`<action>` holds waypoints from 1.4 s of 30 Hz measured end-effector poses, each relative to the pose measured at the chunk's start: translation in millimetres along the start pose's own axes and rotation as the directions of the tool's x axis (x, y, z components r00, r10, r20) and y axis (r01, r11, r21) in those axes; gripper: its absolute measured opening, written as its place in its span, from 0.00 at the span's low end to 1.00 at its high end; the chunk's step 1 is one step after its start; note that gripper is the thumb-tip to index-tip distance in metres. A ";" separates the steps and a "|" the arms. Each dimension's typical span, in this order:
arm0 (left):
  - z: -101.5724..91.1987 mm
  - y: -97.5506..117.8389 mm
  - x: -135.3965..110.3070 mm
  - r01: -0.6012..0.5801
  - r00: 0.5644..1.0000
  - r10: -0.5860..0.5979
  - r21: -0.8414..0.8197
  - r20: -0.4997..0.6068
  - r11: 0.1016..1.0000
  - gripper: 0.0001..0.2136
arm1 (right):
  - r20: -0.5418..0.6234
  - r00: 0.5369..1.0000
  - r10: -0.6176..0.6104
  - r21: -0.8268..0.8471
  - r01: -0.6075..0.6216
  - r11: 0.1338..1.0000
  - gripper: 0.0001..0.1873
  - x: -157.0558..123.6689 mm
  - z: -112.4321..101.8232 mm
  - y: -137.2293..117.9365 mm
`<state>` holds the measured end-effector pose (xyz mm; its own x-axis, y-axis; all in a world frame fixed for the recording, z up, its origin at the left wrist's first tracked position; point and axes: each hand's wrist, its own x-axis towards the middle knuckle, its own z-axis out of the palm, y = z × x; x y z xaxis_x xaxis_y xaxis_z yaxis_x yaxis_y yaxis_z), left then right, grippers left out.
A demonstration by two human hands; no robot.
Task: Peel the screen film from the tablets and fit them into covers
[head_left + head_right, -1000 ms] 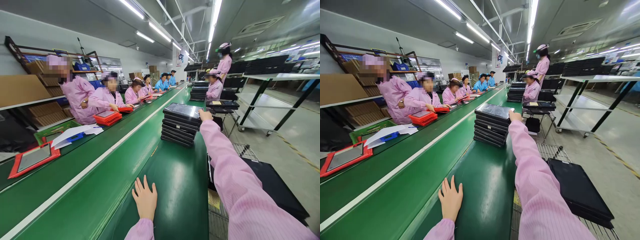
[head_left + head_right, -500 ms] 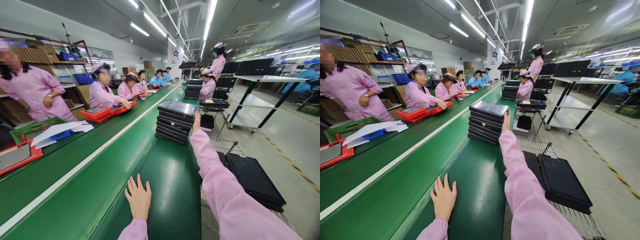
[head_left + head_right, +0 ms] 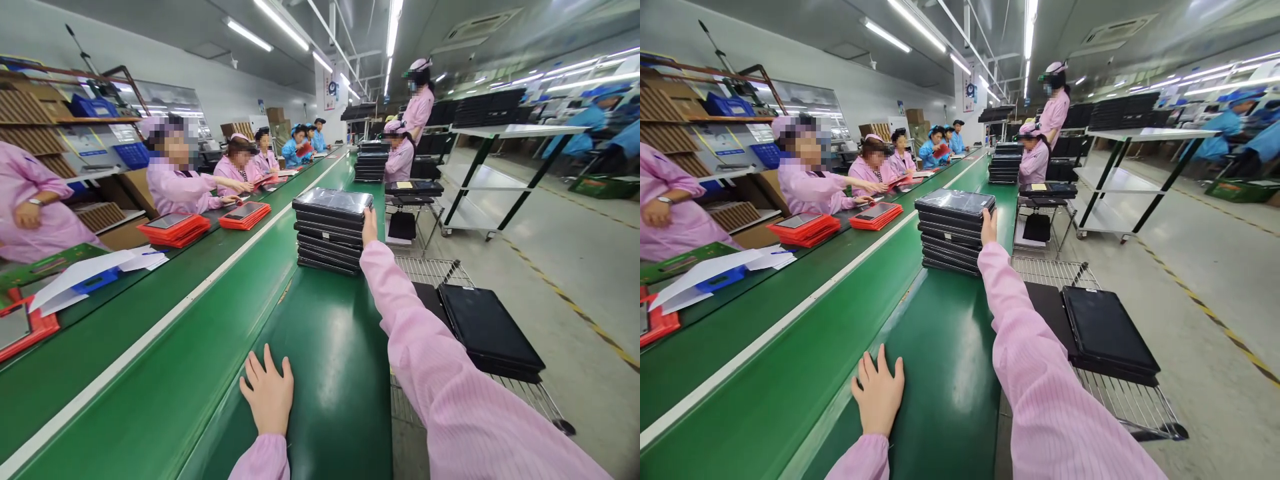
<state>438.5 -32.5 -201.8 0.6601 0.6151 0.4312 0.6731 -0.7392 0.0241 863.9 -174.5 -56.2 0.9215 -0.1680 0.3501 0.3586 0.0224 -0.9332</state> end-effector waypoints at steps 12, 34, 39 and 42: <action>-7.7 2.0 1.6 0.011 0.999 -0.010 -0.031 0.039 0.999 0.24 | 0.087 0.994 -0.058 -0.403 0.089 0.911 0.53 -122.0 -23.2 72.6; -12.7 0.3 2.7 0.030 0.996 -0.024 -0.074 0.086 0.997 0.25 | 0.218 0.975 0.051 -0.529 0.074 0.845 0.19 -92.0 -47.7 109.8; -12.0 0.4 3.6 0.025 0.996 -0.019 -0.058 0.088 0.998 0.25 | 0.215 0.974 0.069 -0.546 0.061 0.836 0.19 -86.2 -50.5 113.1; -11.8 0.2 3.9 0.024 0.995 -0.019 -0.055 0.095 0.998 0.25 | 0.221 0.972 0.078 -0.551 0.058 0.833 0.19 -83.5 -51.8 115.4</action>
<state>437.3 -33.5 -189.5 0.6760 0.6520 0.3434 0.6693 -0.7382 0.0839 820.7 -209.0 -197.3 0.9569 0.0560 0.2850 0.2699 -0.5339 -0.8013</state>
